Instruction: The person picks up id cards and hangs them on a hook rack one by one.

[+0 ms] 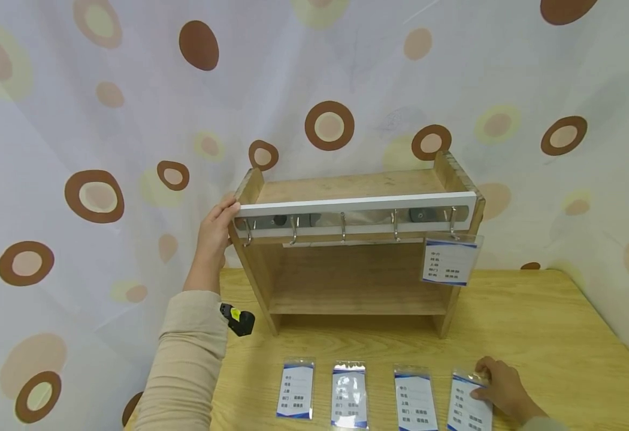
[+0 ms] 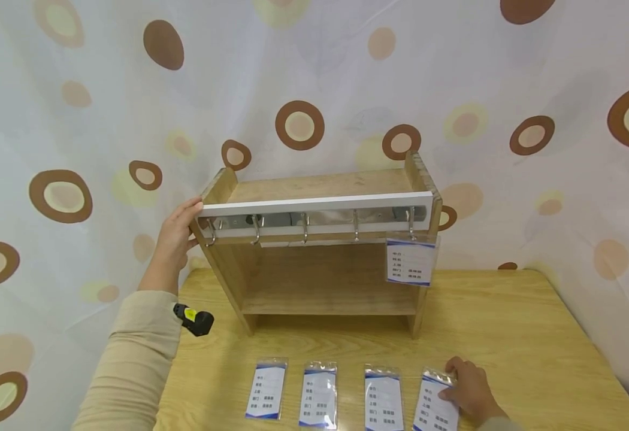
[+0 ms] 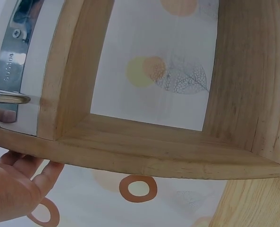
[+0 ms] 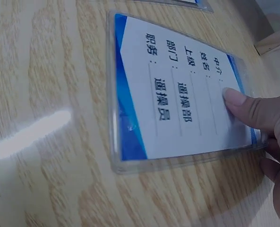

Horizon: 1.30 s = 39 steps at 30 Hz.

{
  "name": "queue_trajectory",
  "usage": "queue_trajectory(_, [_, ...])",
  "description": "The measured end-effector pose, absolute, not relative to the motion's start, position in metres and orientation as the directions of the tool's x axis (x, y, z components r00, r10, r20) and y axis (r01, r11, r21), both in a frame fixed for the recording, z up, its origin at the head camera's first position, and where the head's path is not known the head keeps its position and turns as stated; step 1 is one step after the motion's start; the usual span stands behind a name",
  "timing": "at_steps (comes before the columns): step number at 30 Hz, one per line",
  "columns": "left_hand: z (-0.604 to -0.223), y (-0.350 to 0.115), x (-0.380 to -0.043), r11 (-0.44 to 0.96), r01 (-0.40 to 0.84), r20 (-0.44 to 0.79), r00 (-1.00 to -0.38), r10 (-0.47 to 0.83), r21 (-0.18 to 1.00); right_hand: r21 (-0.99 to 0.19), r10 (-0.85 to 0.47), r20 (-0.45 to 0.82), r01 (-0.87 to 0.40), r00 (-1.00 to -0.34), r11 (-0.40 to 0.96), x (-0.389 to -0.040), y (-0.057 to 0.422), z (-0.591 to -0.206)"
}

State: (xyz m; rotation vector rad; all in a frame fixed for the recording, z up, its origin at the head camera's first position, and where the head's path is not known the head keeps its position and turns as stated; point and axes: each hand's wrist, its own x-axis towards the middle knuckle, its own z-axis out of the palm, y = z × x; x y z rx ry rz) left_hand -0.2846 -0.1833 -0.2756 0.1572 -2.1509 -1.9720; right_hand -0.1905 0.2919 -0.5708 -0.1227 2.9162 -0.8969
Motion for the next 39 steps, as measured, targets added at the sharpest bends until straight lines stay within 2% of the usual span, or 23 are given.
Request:
queue_trajectory(7, [-0.276, -0.183, -0.286, 0.071, 0.086, 0.101, -0.966, -0.239, 0.994, -0.645, -0.11, -0.109, -0.014, -0.988, 0.764, -0.191, 0.292, -0.566])
queue_trajectory(14, [-0.275, -0.183, -0.286, 0.087, 0.073, 0.092, -0.965, -0.244, 0.994, -0.718, -0.103, -0.049, -0.036, -0.993, 0.695, -0.19, 0.294, -0.558])
queue_trajectory(19, [-0.275, -0.182, -0.285, 0.075, 0.08, 0.097, -0.964, -0.247, 0.994, -0.788, -0.04, -0.102, 0.056, -0.994, 0.614, -0.188, 0.291, -0.547])
queue_trajectory(23, [-0.274, -0.181, -0.284, 0.064, 0.081, 0.094, -0.964, -0.249, 0.995, -0.796, -0.007, -0.148, 0.115, -0.989, 0.594, -0.19, 0.288, -0.536])
queue_trajectory(27, [-0.275, -0.181, -0.284, 0.059, 0.083, 0.095, -0.964, -0.249, 0.995, -0.832, 0.007, -0.151, 0.131, -0.989, 0.538, -0.191, 0.284, -0.53])
queue_trajectory(31, [-0.276, -0.181, -0.285, 0.06, 0.088, 0.1, -0.963, -0.249, 0.994, -0.872, 0.01, -0.1, 0.092, -0.995, 0.48, -0.189, 0.277, -0.523])
queue_trajectory(39, [-0.275, -0.181, -0.285, 0.051, 0.095, 0.105, -0.963, -0.248, 0.994, -0.865, -0.007, 0.008, -0.011, -1.0, 0.501, -0.19, 0.265, -0.498])
